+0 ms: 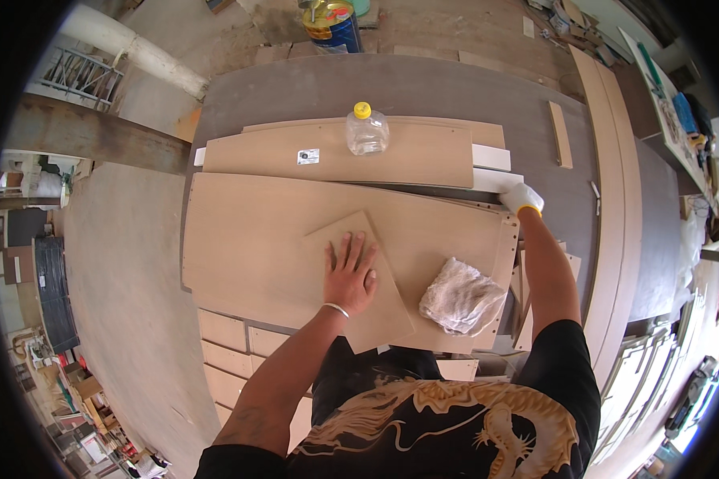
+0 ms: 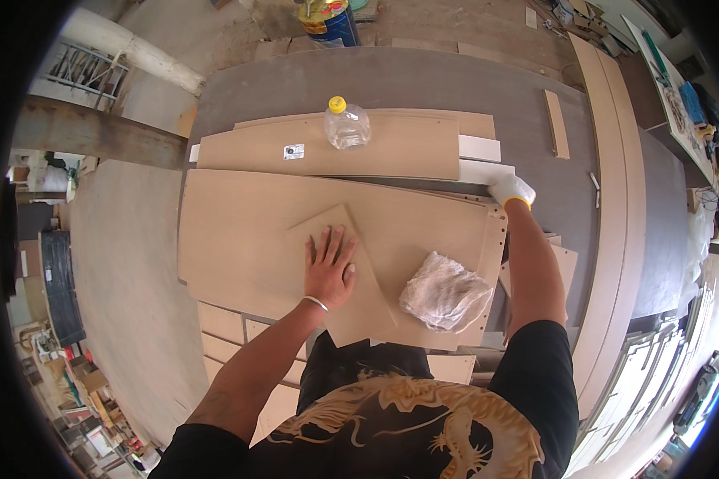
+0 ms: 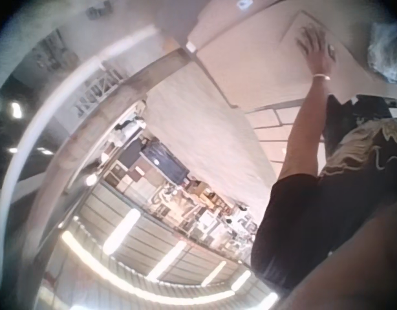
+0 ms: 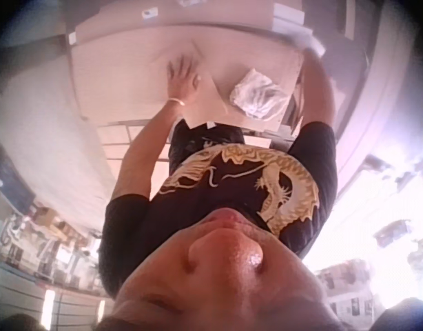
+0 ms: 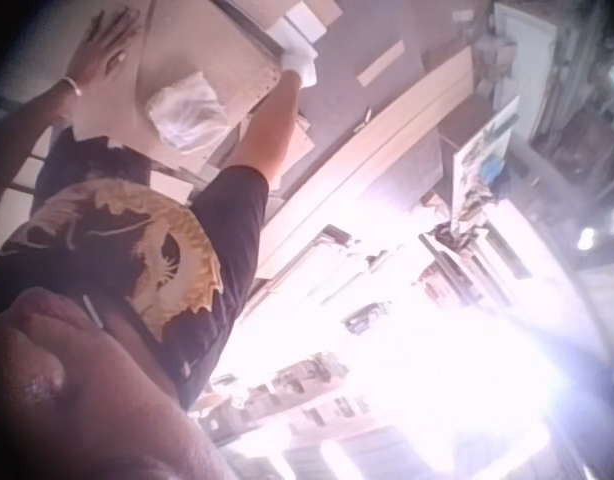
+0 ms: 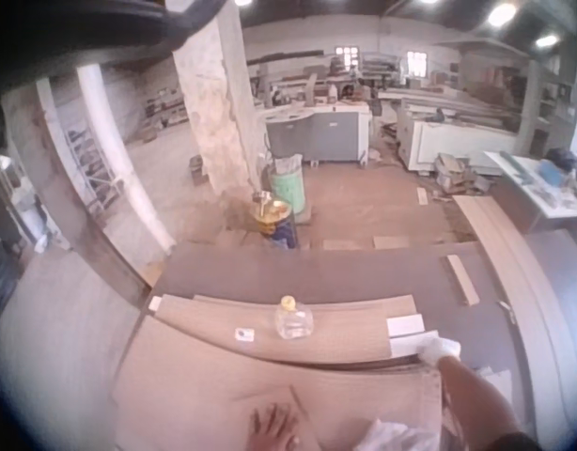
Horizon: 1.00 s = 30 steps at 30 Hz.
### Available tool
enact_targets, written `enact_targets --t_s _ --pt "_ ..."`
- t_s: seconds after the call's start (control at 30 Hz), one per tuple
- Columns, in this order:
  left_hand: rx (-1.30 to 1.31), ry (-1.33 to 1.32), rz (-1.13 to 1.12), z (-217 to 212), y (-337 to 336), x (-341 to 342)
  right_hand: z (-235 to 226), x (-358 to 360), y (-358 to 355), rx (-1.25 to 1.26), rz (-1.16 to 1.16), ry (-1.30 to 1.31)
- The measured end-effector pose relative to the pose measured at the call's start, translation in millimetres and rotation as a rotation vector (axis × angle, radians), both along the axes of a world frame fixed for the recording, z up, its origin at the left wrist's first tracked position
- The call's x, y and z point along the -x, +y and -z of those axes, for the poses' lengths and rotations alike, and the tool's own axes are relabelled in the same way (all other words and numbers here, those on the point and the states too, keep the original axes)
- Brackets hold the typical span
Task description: The person wipes flat wooden panels with a cloth, then uses a small blue scraper to remove residue from the surface. The person repeats the wiping and scraping steps on several panels, handling them one at a time and placing them back on the work surface.
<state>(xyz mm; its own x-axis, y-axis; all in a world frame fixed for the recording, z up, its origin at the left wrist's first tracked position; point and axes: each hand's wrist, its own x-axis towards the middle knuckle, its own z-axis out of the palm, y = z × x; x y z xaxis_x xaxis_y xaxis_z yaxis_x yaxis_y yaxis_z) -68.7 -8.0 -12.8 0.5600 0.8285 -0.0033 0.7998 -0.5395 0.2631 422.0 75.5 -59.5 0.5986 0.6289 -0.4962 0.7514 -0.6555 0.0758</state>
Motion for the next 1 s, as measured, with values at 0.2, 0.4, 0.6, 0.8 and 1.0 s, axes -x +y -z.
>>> enact_targets --t_s 0.2,0.4,0.6,0.8,1.0 --pt "0.006 0.016 0.003 -1.0 0.1 0.0 -6.1 -92.1 -64.6 0.015 0.197 -0.151" --pt "0.029 0.085 0.009 -2.3 0.5 -1.0 -3.2 -113.0 -70.2 -0.157 0.485 -0.113" --pt "0.029 0.110 -0.007 -9.5 0.4 -4.3 32.7 -60.9 -37.0 -0.319 0.311 -0.002" --pt "0.094 0.029 -0.100 -7.7 -1.3 -3.3 47.0 -92.2 -67.4 -0.376 0.585 -0.028" --pt "0.020 0.081 0.004 -6.8 -2.3 0.2 -4.4 -71.7 -92.9 -1.002 0.542 0.058"
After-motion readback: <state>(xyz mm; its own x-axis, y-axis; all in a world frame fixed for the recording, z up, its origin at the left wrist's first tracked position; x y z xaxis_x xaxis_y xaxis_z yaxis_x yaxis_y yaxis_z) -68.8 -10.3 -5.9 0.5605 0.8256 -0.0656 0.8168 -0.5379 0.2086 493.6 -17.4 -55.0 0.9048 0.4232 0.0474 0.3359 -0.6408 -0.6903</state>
